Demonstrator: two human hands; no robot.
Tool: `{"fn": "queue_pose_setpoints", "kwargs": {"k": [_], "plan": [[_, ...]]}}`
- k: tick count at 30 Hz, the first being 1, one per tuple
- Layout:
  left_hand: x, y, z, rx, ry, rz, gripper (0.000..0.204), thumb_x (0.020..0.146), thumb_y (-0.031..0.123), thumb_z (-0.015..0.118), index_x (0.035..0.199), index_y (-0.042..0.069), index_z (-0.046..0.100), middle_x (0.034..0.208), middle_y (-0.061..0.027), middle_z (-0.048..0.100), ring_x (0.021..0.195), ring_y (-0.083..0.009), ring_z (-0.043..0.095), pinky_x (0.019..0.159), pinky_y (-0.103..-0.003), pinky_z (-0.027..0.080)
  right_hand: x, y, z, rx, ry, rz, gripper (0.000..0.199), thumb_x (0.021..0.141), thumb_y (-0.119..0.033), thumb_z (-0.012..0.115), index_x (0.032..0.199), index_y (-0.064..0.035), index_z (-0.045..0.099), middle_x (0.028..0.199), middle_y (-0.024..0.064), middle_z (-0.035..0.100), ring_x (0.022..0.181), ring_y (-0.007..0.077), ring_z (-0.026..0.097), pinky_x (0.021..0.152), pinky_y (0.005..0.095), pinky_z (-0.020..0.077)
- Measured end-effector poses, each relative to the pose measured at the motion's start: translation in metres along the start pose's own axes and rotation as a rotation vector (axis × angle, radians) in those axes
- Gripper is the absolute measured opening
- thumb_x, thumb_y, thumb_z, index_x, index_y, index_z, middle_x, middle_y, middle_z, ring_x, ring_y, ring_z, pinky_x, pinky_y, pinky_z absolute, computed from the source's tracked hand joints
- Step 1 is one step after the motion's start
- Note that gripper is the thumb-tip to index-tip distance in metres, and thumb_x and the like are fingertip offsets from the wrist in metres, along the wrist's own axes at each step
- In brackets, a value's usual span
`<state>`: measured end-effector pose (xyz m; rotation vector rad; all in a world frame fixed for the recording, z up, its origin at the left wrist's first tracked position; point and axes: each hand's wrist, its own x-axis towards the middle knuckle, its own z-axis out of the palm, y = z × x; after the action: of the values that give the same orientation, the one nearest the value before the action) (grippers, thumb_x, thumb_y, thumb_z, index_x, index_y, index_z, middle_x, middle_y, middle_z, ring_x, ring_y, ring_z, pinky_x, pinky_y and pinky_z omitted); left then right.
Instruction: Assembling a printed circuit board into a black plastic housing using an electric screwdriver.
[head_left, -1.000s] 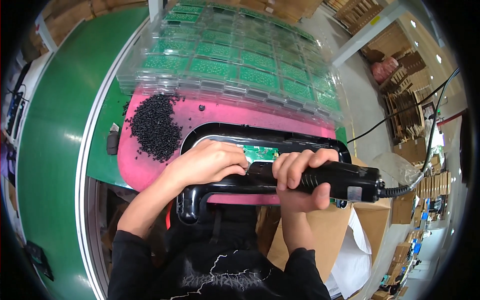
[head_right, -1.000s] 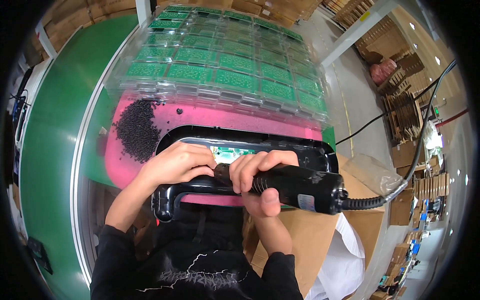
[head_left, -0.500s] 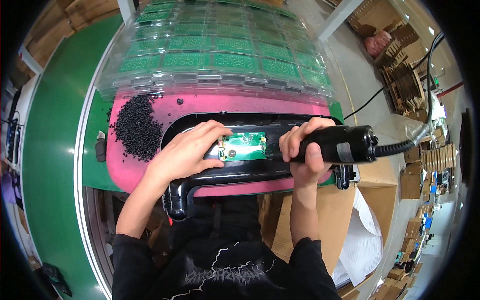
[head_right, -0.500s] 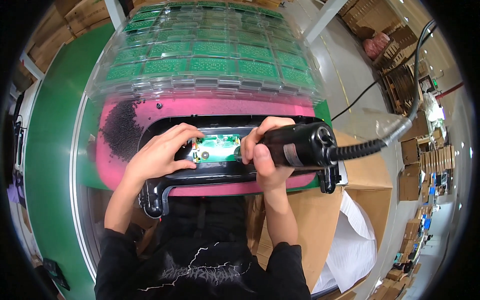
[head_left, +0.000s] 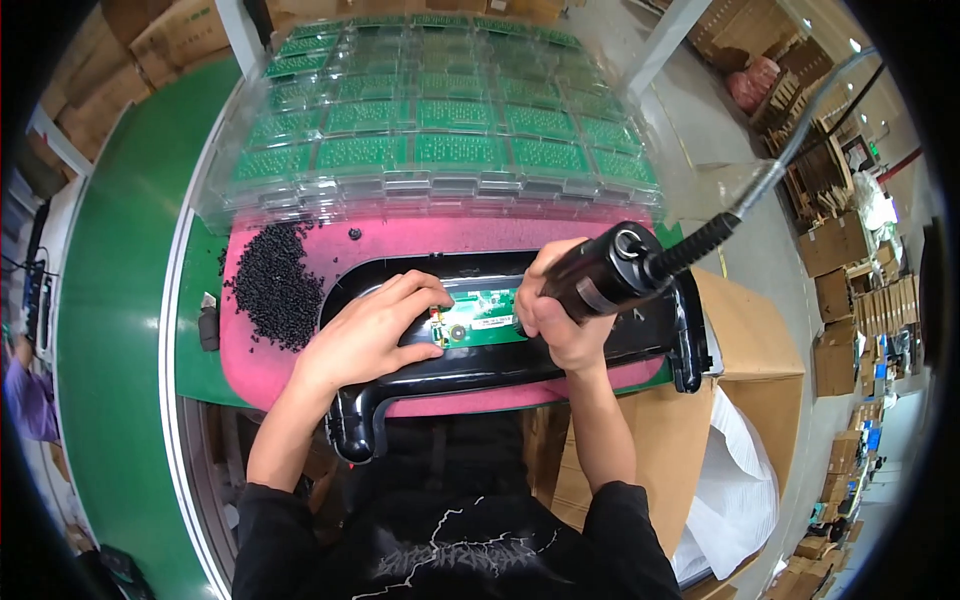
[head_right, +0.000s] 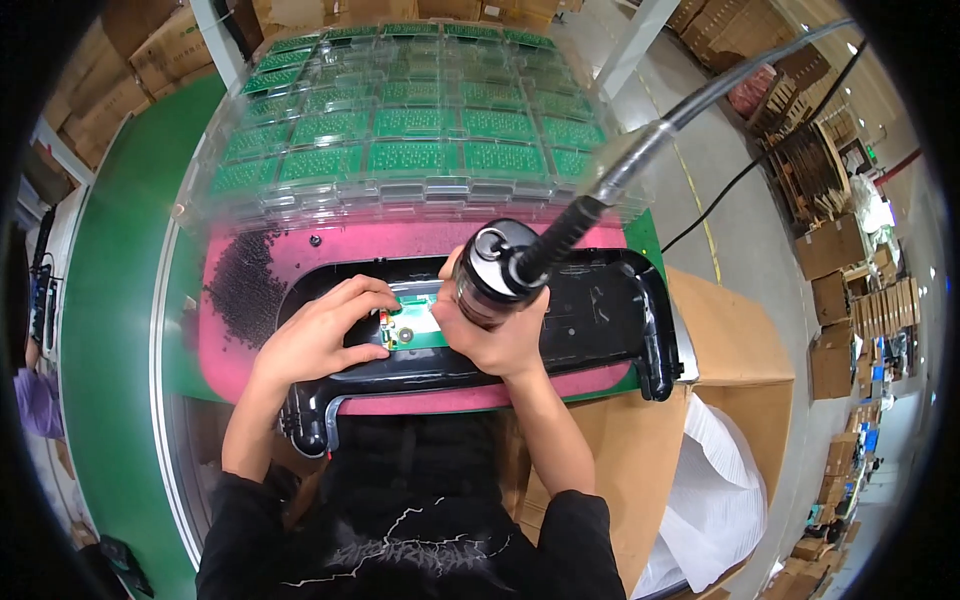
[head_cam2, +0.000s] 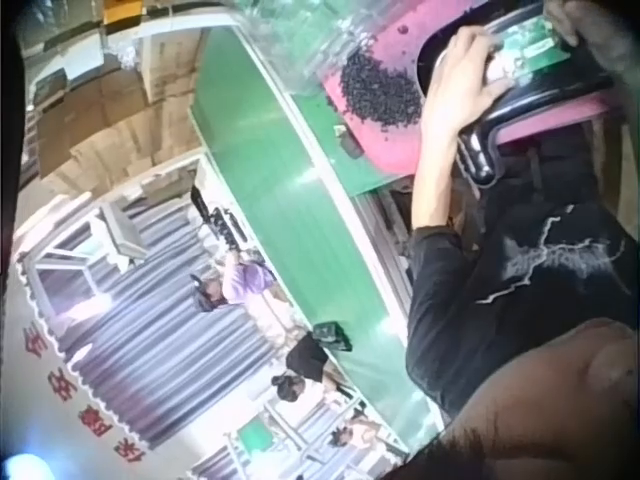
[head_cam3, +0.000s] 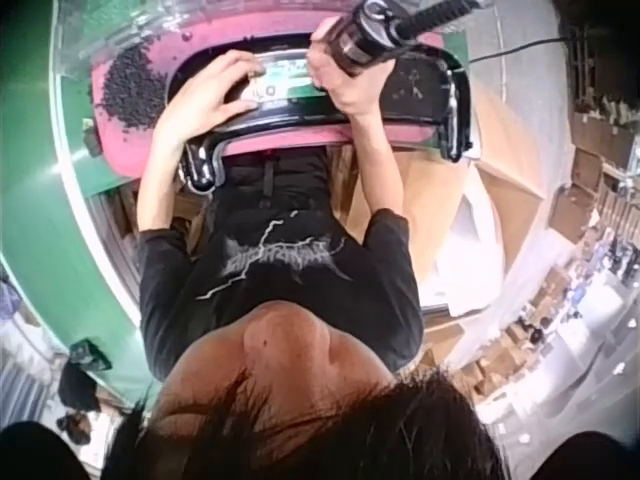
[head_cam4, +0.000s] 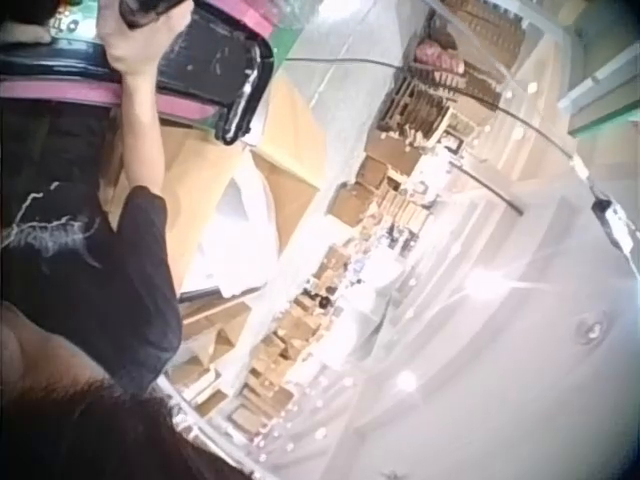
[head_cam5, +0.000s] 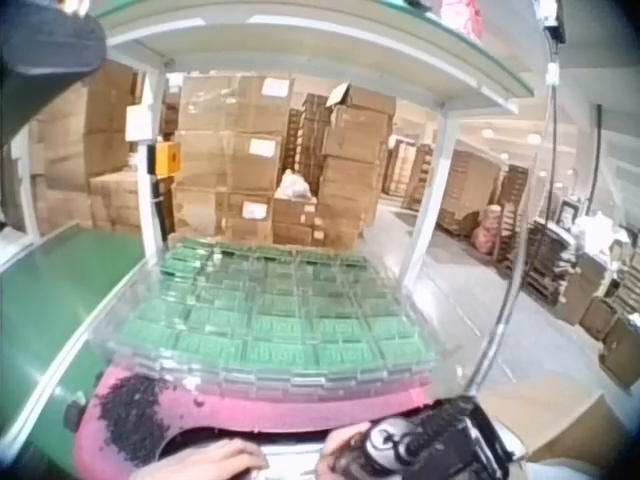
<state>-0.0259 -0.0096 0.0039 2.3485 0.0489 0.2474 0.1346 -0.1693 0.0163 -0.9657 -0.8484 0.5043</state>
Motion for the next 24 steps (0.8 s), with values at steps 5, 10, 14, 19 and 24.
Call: {"fn": "queue_pose_setpoints", "kwargs": {"k": [5, 10, 14, 19, 24], "plan": [[-0.002, 0.01, -0.011, -0.098, 0.578, 0.247, 0.012, 0.084, 0.003, 0.065, 0.096, -0.001, 0.065, 0.085, -0.0084, 0.064, 0.069, -0.0133, 0.061, 0.059, -0.026, 0.047, 0.011, -0.012, -0.018, 0.164, -0.096, -0.004, 0.03, 0.082, -0.013, 0.069, 0.101, 0.0041, 0.053, 0.066, 0.0058, 0.057, 0.056, 0.0099, 0.055, 0.05, 0.0239, 0.0437], [-0.058, 0.008, -0.02, -0.144, 0.832, -0.393, 0.027, 0.09, 0.007, 0.062, 0.065, -0.003, 0.057, 0.046, 0.0014, 0.048, 0.044, -0.0027, 0.044, 0.041, -0.023, 0.031, 0.031, -0.04, -0.046, 0.428, 0.494, 0.265, 0.022, 0.09, -0.018, 0.063, 0.101, -0.0006, 0.054, 0.088, 0.0077, 0.057, 0.083, 0.0188, 0.058, 0.079, 0.0372, 0.049], [-0.109, 0.008, -0.005, -0.184, 0.697, -0.694, 0.035, 0.09, 0.018, 0.063, 0.063, -0.003, 0.06, 0.046, -0.0026, 0.051, 0.043, -0.0052, 0.045, 0.042, -0.026, 0.032, 0.005, -0.067, -0.035, 0.484, 0.463, 0.165, 0.034, 0.089, -0.011, 0.057, 0.119, 0.0036, 0.048, 0.12, 0.0171, 0.049, 0.118, 0.0316, 0.046, 0.11, 0.0546, 0.0323], [-0.125, 0.036, 0.02, -0.271, 0.444, -0.735, 0.035, 0.083, 0.025, 0.071, 0.065, -0.004, 0.063, 0.047, -0.0086, 0.053, 0.044, -0.0073, 0.05, 0.043, -0.027, 0.038, -0.04, -0.148, 0.017, 0.722, -0.618, -0.343, 0.017, 0.086, -0.015, 0.056, 0.099, -0.0053, 0.053, 0.093, 0.0108, 0.055, 0.084, 0.024, 0.056, 0.074, 0.0422, 0.0498], [-0.121, 0.042, 0.041, -0.636, 0.13, -0.684, 0.036, 0.089, 0.028, 0.067, 0.073, -0.004, 0.063, 0.055, -0.0035, 0.058, 0.05, -0.0068, 0.052, 0.047, -0.024, 0.043, -0.048, -0.2, 0.056, 0.704, -1.474, -0.092, 0.027, 0.094, -0.025, 0.046, 0.087, -0.0054, 0.063, 0.09, 0.0168, 0.062, 0.087, 0.0325, 0.059, 0.08, 0.0527, 0.0477]]}}
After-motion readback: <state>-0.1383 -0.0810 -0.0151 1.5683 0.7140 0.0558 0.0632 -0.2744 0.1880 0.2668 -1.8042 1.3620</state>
